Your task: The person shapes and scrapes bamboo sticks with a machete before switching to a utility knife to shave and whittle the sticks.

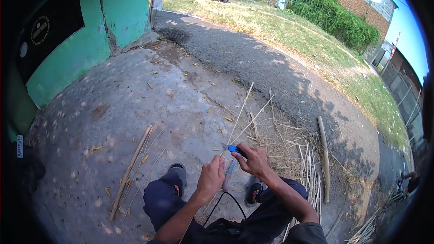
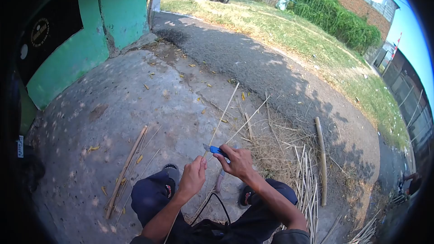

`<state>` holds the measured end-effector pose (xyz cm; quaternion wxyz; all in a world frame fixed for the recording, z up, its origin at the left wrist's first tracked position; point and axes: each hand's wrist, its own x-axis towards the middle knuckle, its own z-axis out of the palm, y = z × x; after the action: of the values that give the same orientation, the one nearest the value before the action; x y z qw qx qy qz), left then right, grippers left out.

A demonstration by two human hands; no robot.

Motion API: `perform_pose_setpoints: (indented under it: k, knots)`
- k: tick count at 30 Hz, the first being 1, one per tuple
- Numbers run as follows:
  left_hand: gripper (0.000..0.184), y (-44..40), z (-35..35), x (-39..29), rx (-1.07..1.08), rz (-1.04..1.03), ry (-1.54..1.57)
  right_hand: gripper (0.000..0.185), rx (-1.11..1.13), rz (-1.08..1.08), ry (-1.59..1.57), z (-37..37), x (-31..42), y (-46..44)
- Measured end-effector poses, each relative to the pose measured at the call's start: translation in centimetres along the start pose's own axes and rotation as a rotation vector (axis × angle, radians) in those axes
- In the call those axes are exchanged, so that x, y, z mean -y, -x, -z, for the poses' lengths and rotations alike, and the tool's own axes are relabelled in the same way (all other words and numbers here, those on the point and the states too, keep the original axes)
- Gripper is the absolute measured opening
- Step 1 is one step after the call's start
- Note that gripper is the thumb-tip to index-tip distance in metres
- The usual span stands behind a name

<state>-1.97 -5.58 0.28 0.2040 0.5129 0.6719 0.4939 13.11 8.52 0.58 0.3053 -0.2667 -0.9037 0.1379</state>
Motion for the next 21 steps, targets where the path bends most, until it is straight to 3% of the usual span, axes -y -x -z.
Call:
perform_pose_setpoints:
  k: [3,17,19,21]
  knots:
    - [0.031,0.1,0.3,0.0,0.036,0.059,-0.023,0.030,0.049,0.077,0.036,-0.1,0.1,0.6]
    - [0.027,0.5,-0.1,1.0,0.054,0.082,-0.100,0.031,0.040,0.045,-0.023,-1.1,-0.3,0.0]
    - [0.025,0.7,-0.2,0.6,0.080,0.063,-0.068,0.034,-0.069,-0.083,-0.047,-0.3,-2.9,-1.5]
    - [0.023,1.8,-0.8,0.5,0.106,0.038,-0.029,0.036,-0.073,-0.385,0.115,1.9,-7.4,-4.2]
